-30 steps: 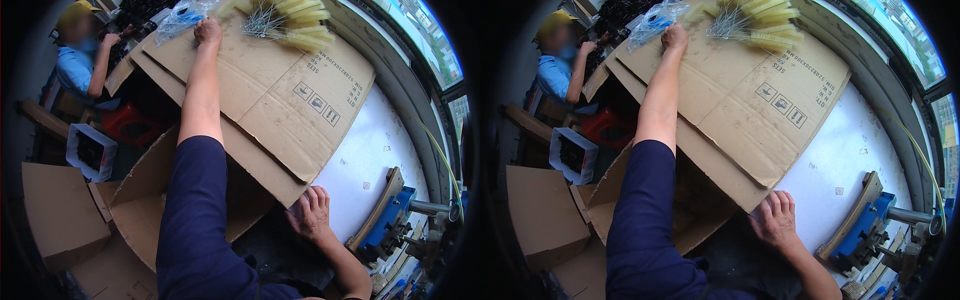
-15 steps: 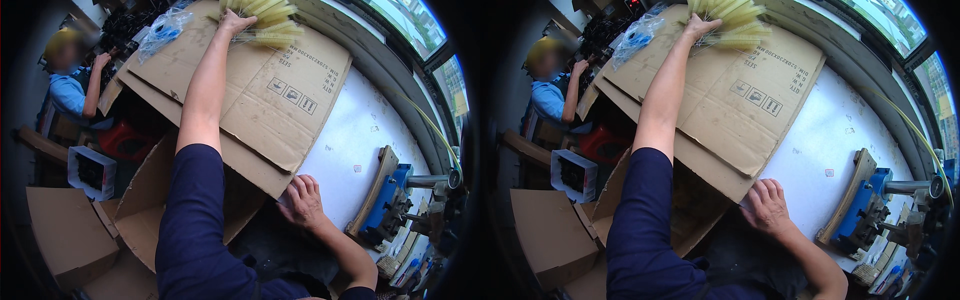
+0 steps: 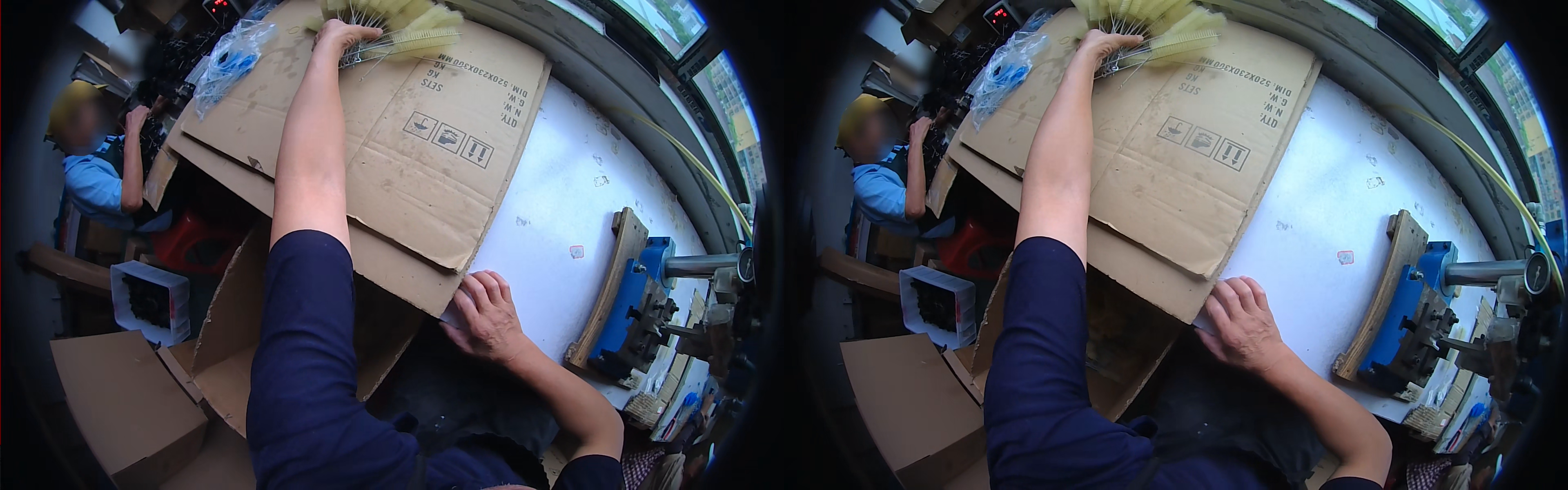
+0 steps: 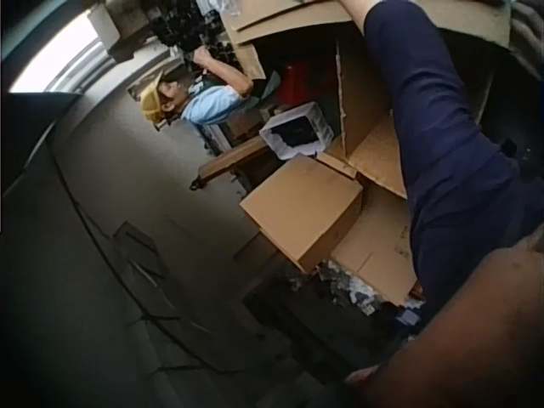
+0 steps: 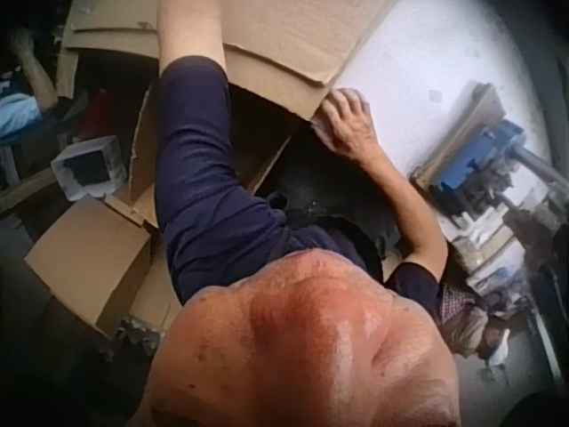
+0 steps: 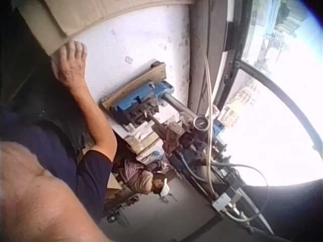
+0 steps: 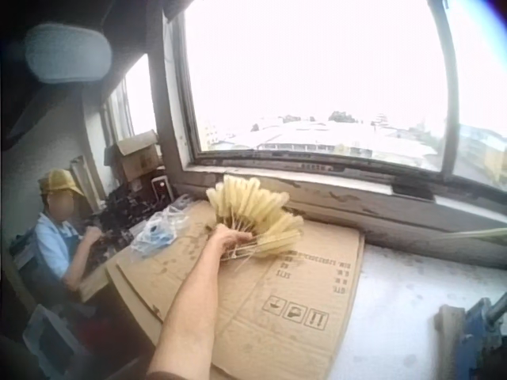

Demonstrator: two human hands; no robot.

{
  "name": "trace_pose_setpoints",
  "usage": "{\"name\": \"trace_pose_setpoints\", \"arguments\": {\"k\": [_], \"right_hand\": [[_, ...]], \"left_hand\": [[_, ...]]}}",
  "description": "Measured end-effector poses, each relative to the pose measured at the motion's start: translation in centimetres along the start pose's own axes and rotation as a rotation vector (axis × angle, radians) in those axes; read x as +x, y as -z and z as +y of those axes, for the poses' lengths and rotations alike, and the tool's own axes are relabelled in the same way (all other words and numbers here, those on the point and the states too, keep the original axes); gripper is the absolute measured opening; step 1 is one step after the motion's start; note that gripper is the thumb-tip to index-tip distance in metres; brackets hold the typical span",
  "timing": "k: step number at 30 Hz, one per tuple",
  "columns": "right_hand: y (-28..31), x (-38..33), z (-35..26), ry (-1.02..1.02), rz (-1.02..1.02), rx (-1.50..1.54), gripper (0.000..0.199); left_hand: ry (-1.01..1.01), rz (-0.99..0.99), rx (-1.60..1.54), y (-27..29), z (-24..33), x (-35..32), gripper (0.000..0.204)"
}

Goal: Assembling industrial brush heads using a manual press machine.

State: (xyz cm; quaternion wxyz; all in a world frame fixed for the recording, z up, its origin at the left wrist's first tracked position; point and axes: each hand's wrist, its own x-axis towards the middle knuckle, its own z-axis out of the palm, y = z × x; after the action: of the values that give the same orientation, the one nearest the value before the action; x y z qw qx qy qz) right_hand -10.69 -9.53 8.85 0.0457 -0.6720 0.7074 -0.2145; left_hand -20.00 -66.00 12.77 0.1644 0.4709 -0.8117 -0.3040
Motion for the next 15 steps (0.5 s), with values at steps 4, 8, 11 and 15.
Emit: {"name": "trace_pose_setpoints", "arguments": {"k": [4, 8, 11, 15], "right_hand": [[0.2, -0.1, 0.0, -0.006, 0.014, -0.001, 0.066], [0.3, -0.2, 0.2, -0.011, 0.013, 0.037, 0.062], [0.5, -0.4, 0.4, -0.014, 0.028, 0.049, 0.062], [0.3, -0.4, 0.3, -0.012, 0.049, 0.074, 0.062]], "left_hand": [[0.067, 0.121, -0.044, -0.3, 1.4, -1.0, 0.084], [0.025, 0.175, 0.063, 0.0, 3.0, -3.0, 0.078], [0.053, 0.177, 0.097, 0.9, 4.4, -3.5, 0.085], [0.074, 0.384, 0.106, 1.3, 5.3, -4.3, 0.078]]}}
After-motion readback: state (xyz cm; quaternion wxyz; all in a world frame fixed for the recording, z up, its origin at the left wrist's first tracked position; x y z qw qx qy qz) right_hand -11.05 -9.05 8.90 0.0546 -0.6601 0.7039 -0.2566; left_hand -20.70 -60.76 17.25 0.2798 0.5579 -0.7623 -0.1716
